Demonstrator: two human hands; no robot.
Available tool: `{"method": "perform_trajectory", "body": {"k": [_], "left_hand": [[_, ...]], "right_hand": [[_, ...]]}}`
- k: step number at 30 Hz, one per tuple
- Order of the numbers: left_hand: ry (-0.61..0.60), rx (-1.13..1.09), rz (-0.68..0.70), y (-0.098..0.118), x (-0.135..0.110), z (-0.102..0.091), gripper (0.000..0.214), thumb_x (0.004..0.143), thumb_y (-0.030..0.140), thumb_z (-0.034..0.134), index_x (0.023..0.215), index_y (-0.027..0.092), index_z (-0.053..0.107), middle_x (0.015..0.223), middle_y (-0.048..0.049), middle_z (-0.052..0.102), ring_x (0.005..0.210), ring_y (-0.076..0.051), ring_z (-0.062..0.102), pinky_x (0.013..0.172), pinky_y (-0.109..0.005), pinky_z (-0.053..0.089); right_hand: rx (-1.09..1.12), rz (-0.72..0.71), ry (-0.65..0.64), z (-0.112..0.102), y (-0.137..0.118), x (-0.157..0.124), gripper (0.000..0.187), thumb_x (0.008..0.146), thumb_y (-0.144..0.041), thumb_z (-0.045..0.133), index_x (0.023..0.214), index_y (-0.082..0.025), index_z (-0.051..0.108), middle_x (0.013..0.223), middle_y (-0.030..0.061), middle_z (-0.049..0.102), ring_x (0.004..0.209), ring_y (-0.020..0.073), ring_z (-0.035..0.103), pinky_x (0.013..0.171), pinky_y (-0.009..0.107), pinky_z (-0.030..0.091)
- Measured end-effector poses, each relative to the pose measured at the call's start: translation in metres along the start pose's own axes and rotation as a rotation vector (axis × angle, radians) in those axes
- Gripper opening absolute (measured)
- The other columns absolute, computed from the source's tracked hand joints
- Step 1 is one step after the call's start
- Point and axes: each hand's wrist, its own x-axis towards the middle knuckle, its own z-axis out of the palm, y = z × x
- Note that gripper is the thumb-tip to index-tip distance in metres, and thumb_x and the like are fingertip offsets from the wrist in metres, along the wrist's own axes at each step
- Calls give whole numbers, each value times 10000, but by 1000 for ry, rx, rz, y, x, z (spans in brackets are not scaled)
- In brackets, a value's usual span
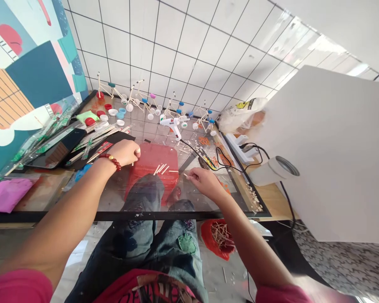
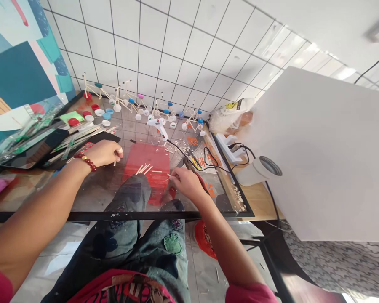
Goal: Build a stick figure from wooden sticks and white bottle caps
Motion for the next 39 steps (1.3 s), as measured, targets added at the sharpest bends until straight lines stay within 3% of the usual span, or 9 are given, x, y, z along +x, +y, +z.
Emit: {"method": "perform_trajectory", "body": {"k": [3, 6, 14, 19, 23, 27, 31, 34, 39], "left_hand": [[-51, 32, -59, -4, -1, -6, 222, 689, 155, 615, 820, 243, 771, 870, -31, 786, 834, -206, 702, 655, -243, 464], [-56, 66, -90, -8, -2, -8, 316, 670, 109, 584, 885, 235, 778, 958, -59, 787, 865, -228, 701, 653, -272, 461], [152, 150, -67, 7, -6, 0, 307, 768, 170, 543, 955, 229, 780, 1065, -79, 774, 983, -260, 693, 713, -289, 465], [25, -40, 21, 29, -10, 14, 203, 784, 195, 578, 823, 225, 775, 914, -51, 785, 872, -225, 705, 706, -277, 450], [-67, -155, 87, 44, -15, 24, 186, 798, 348, 636, 725, 220, 750, 775, -41, 763, 755, -207, 686, 641, -278, 408], [-57, -137, 100, 49, -17, 30, 166, 779, 316, 642, 675, 218, 728, 714, -37, 740, 686, -196, 661, 610, -285, 370], [-71, -110, 125, 50, -17, 31, 179, 782, 249, 586, 682, 220, 732, 713, -41, 741, 673, -197, 659, 625, -289, 380], [-46, -89, 112, 53, -18, 31, 140, 749, 249, 602, 686, 217, 724, 738, -44, 748, 689, -201, 663, 632, -287, 391], [-1, -20, 92, 60, -21, 33, 183, 758, 264, 571, 614, 209, 670, 674, -46, 719, 651, -199, 649, 609, -296, 386]], "right_hand": [[-112, 5, 86, -2, -6, 14, 84, 883, -214, 634, 928, -191, 701, 899, 62, 703, 791, 192, 630, 678, 275, 402], [-43, -98, 143, -3, -17, 34, 140, 876, -162, 619, 976, -188, 715, 965, 77, 709, 850, 201, 644, 735, 288, 446], [202, -501, 130, 29, -29, 86, 218, 913, -99, 565, 995, -195, 742, 975, 82, 691, 937, 184, 646, 864, 308, 489], [308, -477, 214, 31, -14, 75, 220, 914, -167, 590, 1103, -190, 700, 1018, 90, 693, 959, 199, 640, 880, 338, 500], [292, -546, 143, 22, -20, 64, 234, 922, -277, 622, 1119, -184, 707, 1026, 93, 685, 965, 205, 631, 886, 352, 487], [224, -567, 94, 17, -26, 63, 188, 929, -264, 588, 1014, -210, 747, 1012, 79, 659, 948, 200, 614, 882, 358, 472], [231, -558, 125, 22, -23, 65, 309, 943, -219, 545, 1219, -186, 682, 1142, 111, 644, 1071, 221, 598, 958, 388, 460], [205, -569, 82, 27, -19, 68, 301, 951, -190, 528, 1200, -198, 698, 1122, 98, 650, 1066, 215, 603, 956, 387, 462], [294, -507, 205, 32, -12, 74, 224, 945, -166, 550, 1047, -178, 748, 1022, 96, 685, 961, 197, 642, 887, 340, 490]]}}
